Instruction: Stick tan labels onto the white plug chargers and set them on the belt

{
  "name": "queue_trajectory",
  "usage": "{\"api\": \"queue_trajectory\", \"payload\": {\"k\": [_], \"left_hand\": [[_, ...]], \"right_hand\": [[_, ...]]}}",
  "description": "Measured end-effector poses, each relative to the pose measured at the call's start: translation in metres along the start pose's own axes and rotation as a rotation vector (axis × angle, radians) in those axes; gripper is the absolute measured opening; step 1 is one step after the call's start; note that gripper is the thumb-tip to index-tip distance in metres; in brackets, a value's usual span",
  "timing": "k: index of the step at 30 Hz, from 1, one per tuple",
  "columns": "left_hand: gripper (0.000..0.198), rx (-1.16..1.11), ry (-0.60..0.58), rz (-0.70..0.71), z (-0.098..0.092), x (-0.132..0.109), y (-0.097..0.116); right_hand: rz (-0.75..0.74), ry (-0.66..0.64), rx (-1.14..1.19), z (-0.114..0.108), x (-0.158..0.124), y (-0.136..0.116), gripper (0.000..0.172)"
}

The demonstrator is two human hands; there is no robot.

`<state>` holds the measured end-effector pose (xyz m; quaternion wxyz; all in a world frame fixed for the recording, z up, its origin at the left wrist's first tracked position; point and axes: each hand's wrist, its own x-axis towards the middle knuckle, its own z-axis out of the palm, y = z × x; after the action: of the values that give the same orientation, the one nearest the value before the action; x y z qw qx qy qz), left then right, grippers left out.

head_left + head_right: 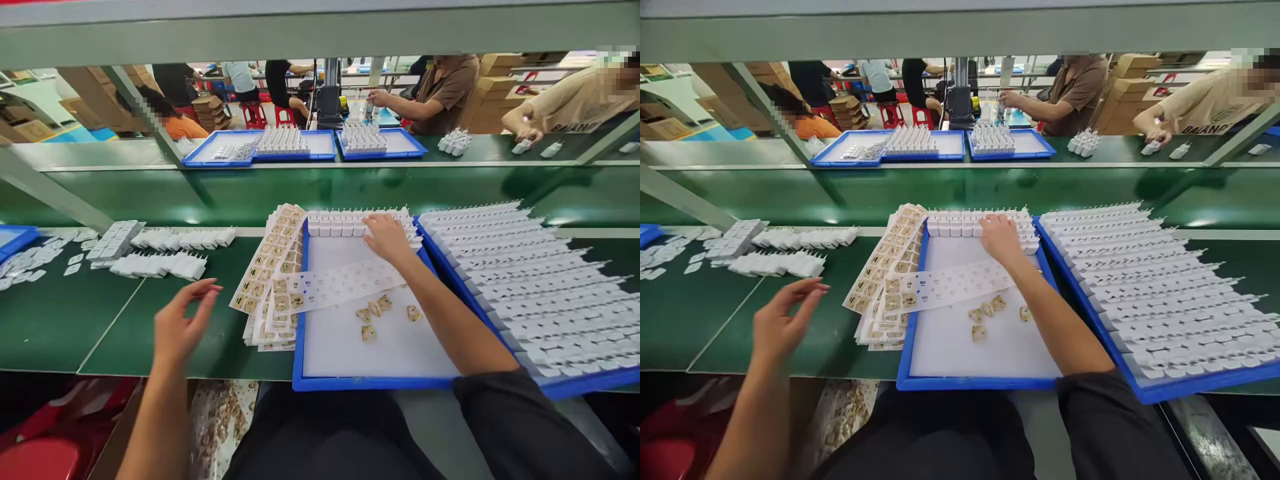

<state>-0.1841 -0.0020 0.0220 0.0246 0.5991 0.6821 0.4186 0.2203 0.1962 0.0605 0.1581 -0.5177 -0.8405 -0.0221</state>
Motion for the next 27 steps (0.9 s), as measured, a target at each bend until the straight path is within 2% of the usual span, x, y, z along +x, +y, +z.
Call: {"api": "queue_trajectory", "payload": {"k": [2,4,7,10,12,14,17,19,21,23,27], "left_hand": [[0.031,-0.062,-0.107,0.009,0.019,-0.01,0.025],[0.029,-0.123,-0.168,0.035,0.035,-0.015,0.042],[0.026,-0.169,-0.203,0.11,0.052,-0.018,0.055],[0.022,-0.153,-0.176,0.171,0.063,-0.018,0.058],[0.02,-0.098,-0.159,0.203,0.069,-0.017,0.058],[0.022,-0.026,-0.188,0.241,0.075,-0.017,0.055],[0.032,0.044,-0.27,0.278,0.08,-0.02,0.052],[0.036,0.063,-0.302,0.281,0.08,-0.023,0.05],[0.038,0.073,-0.304,0.269,0.077,-0.027,0.05],[0.041,0.082,-0.292,0.245,0.075,-0.031,0.05],[0.046,0.085,-0.281,0.201,0.076,-0.035,0.052]], "right_hand": [[0.028,-0.012,-0.079,0.015,0.004,0.025,0.029],[0.003,-0.027,-0.134,0.026,0.002,0.036,0.026],[-0.061,-0.041,-0.179,0.033,-0.004,0.043,0.027],[-0.078,-0.017,-0.206,0.033,-0.009,0.042,0.036],[-0.089,0.04,-0.145,0.032,-0.011,0.029,0.034],[-0.174,0.077,0.068,0.035,-0.015,0.001,0.026],[-0.459,-0.027,0.501,0.047,-0.025,-0.059,0.02],[-0.591,-0.077,0.606,0.057,-0.032,-0.095,0.022],[-0.654,-0.088,0.62,0.067,-0.038,-0.119,0.026],[-0.679,-0.086,0.617,0.075,-0.043,-0.128,0.029],[-0.67,-0.065,0.671,0.082,-0.049,-0.123,0.026]]}}
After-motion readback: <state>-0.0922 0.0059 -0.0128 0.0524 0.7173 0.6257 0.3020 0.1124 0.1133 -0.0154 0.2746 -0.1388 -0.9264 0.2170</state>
